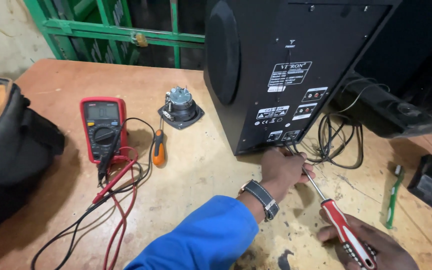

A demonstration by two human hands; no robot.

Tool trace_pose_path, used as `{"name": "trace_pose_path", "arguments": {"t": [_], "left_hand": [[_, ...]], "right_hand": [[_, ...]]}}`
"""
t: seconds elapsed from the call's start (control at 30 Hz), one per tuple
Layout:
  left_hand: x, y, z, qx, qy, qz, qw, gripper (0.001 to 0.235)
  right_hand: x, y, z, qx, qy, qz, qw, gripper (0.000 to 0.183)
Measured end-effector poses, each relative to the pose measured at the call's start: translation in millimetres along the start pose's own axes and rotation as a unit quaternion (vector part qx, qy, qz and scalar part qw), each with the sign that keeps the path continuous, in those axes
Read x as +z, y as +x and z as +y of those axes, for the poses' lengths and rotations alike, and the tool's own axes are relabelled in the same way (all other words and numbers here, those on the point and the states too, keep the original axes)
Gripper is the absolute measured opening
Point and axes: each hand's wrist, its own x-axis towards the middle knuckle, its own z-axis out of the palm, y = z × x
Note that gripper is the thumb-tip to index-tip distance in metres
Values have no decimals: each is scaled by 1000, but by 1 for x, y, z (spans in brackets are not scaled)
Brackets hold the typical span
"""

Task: The person uses a screwdriver to remove screws from the back panel of a black speaker. They also briefly touch a detached speaker driver component on the table. The task involves disassembly of the speaker enclosure.

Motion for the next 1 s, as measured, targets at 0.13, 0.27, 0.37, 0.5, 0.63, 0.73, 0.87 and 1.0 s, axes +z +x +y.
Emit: {"name": "trace_pose_path", "arguments": {"t": [0.13,0.27,0.37,0.5,0.63,0.73,0.87,1.0], "left_hand": [[-5,-2,-3,28,36,-24,999,11],[-6,8,-17,60,34,-43,997,13],[-5,7,-19,81,40,-44,995,14],[0,4,-15,53,19,-21,998,12],[2,-3,-10,41,-6,-17,999,11],[1,6,-19,57,-32,-38,997,10],[-4,0,-16,55,-3,-53,997,15],[-1,-2,-14,41,-15,-41,998,12]], "right_hand": [[79,-36,5,-147,-150,188,959,44],[105,-43,37,-239,-691,463,501,57],[137,-62,36,-272,-714,438,474,53],[79,-55,20,-163,-293,211,918,44],[36,-40,16,28,165,-159,973,67],[114,-68,12,-140,-137,216,957,44],[129,-74,29,-140,-575,421,688,57],[114,-72,38,-337,-633,407,566,65]]}}
